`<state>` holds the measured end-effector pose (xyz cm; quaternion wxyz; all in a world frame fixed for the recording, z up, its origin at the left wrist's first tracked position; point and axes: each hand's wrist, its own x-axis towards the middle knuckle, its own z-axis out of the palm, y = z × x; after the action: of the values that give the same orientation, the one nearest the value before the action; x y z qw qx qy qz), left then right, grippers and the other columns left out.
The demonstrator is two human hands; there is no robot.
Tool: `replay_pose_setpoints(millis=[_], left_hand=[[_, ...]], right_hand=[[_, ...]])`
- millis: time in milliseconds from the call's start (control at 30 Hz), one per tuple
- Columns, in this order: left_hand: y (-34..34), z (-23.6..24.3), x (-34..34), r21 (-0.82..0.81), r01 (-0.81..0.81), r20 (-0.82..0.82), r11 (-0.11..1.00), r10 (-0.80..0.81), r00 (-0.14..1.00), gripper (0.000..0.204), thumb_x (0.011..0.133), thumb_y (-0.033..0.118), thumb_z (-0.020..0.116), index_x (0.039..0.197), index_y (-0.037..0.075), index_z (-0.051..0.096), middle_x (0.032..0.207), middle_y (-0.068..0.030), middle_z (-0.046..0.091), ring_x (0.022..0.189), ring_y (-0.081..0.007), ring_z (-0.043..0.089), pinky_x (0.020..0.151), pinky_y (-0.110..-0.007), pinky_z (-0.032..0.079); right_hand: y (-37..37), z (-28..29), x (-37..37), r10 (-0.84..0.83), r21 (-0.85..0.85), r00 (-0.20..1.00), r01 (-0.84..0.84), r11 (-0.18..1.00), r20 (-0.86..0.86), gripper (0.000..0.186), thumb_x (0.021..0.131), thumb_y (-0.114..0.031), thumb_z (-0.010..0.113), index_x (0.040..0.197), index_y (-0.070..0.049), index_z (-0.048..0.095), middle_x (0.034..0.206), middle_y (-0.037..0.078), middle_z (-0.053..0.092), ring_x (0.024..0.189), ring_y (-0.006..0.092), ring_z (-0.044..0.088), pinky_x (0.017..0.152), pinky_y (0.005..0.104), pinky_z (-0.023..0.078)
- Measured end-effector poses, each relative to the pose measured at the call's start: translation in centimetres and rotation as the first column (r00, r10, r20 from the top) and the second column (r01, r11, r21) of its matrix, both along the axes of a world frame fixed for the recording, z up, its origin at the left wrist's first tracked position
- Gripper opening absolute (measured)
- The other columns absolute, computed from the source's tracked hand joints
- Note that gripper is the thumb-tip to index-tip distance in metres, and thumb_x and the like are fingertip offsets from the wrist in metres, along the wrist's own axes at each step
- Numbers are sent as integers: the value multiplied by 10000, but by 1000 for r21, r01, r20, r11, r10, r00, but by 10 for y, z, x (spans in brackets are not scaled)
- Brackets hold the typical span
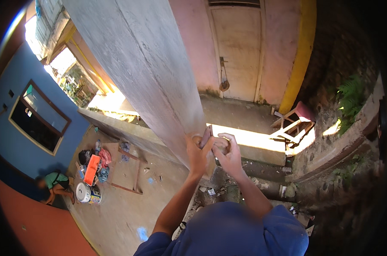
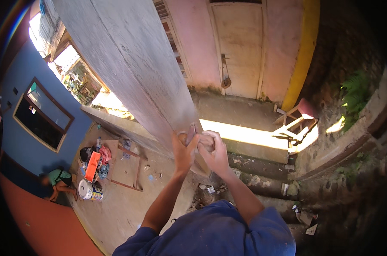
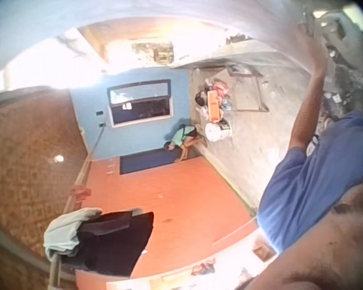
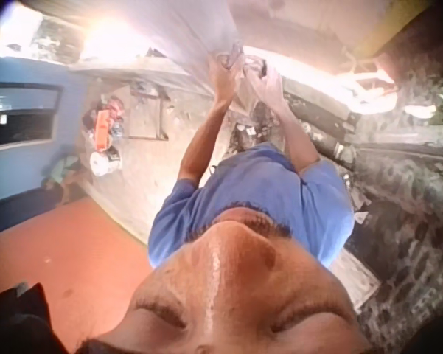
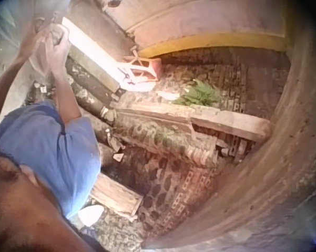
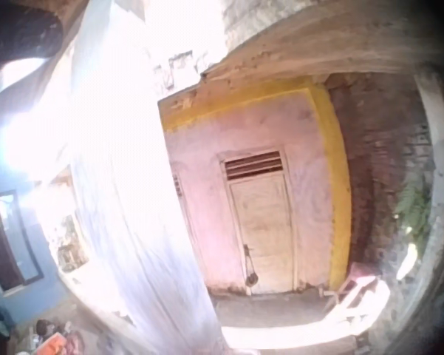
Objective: The person smooths a vertical concrete pillar using a sanding block held in the right hand while stabilizing with the left hand. The person moves the sanding block up and down the pillar's surface repeatedly.
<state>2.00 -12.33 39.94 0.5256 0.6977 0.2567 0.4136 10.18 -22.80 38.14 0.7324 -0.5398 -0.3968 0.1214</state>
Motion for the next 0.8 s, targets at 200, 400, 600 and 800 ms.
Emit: replay_pose_setpoints(millis=[200,400,600,800], left_hand=[[-9,4,9,134,-115,114,984,100,988,233,1022,165,652,1035,-67,646,831,-176,720,692,-203,633,639,-388,494],[-20,12,14,337,-156,-32,929,177,984,301,1080,217,535,999,-47,655,774,-220,667,665,-350,645,634,-431,482],[-32,31,20,614,-50,-218,788,230,948,216,1042,125,492,1147,-28,603,814,-249,687,721,-471,654,654,-534,500],[-18,56,18,645,-24,-251,764,242,937,160,1021,113,553,1079,-18,623,772,-266,656,710,-486,633,607,-557,452]], right_hand=[[-13,25,23,-324,102,679,347,932,659,374,858,10,665,1226,-47,697,1272,182,664,1175,360,645,957,412,542],[-17,4,57,-129,11,385,294,956,914,647,766,18,635,1411,-25,595,1569,196,447,1421,412,457,1154,571,379],[-7,3,45,-62,-125,475,352,928,878,785,794,2,633,1542,29,396,1641,188,361,1499,385,376,1172,624,322],[13,29,48,-118,-66,438,383,922,891,742,829,-59,670,1524,28,423,1655,176,348,1502,342,387,1179,592,332]])
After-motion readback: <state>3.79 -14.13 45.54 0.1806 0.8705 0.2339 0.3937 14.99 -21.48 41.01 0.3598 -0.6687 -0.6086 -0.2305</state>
